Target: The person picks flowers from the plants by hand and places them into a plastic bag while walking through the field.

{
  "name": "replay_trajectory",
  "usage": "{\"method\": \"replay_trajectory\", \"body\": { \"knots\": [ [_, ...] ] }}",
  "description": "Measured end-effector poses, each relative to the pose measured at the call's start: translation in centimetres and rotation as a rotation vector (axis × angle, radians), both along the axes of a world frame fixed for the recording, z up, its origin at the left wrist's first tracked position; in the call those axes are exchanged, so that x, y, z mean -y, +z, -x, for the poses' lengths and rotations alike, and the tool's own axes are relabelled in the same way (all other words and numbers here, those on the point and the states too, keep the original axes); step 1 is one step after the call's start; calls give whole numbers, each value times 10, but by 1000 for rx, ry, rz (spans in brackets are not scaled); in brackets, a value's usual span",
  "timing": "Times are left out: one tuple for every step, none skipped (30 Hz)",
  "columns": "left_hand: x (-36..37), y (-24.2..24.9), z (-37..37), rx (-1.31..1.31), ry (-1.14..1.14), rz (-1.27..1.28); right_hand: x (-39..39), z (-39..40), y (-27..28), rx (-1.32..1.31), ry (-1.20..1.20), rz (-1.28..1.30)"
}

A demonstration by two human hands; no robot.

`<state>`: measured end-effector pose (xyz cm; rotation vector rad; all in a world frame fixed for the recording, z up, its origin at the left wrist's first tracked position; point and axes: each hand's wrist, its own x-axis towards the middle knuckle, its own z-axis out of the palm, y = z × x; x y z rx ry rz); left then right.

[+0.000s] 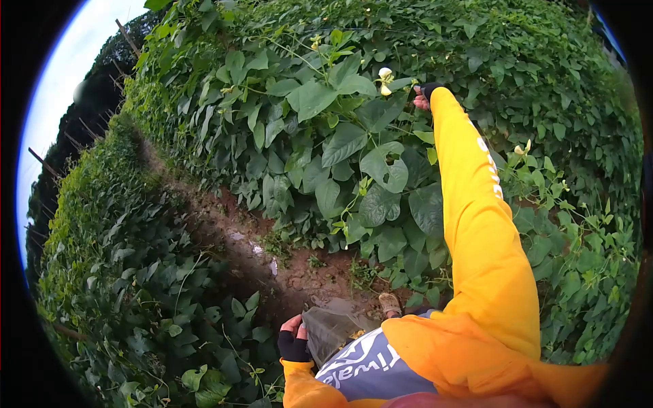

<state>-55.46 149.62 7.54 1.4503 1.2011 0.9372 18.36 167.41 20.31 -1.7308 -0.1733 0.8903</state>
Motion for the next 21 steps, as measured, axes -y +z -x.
{"method": "replay_trajectory", "body": {
  "knots": [
    [1, 4, -2, -5, 4, 0, -4, 5, 1, -5, 4, 0],
    [2, 9, -4, -18, -10, 11, -10, 3, -3, 31, 35, 31],
    [2, 11, -6, -31, -24, 22, -14, 8, -3, 65, 66, 62],
    [2, 5, -5, 33, -20, 97, -23, 1, -9, 11, 115, 28],
    [2, 2, -3, 30, -15, 96, -23, 9, -3, 8, 119, 27],
    [1, 0, -2, 3, -26, 69, -18, 23, 10, 87, 83, 86],
    [1, -3, -1, -25, -37, 41, -16, 32, 17, 166, 47, 144],
    [0, -6, 2, -30, -34, 41, -30, 5, 0, 153, 144, 151],
    [-1, -10, 4, -67, -38, 32, -45, -23, -18, 142, 242, 154],
    [0, -12, 5, -103, -42, 27, -58, -46, -40, 230, 254, 184],
    [0, -12, 3, -101, -40, 30, -63, -55, -48, 320, 265, 214],
    [2, -10, 1, -110, -35, 8, -56, -40, -41, 320, 267, 218],
    [2, -8, -2, -117, -30, -17, -40, -8, -21, 300, 164, 124],
    [1, -6, -5, -115, -30, -15, -28, 14, -1, 279, 60, 30],
    [1, -3, -9, -70, -31, 6, -22, 20, 13, 280, 60, 31],
    [2, -2, -11, -25, -35, 27, -15, 24, 23, 134, -1, -22],
    [3, -3, -10, -24, -41, 28, -8, 26, 28, -11, -63, -76],
    [2, -6, -9, -44, -46, 29, -13, 9, 27, -68, 53, -25],
    [0, -9, -9, -63, -52, 30, -13, -5, 20, -67, 44, -25],
    [0, -11, -9, -61, -61, 30, -7, 3, 31, 23, 71, 40],
    [-1, -12, -9, -38, -71, 29, 0, 12, 43, 113, 98, 106]
  ]
}}
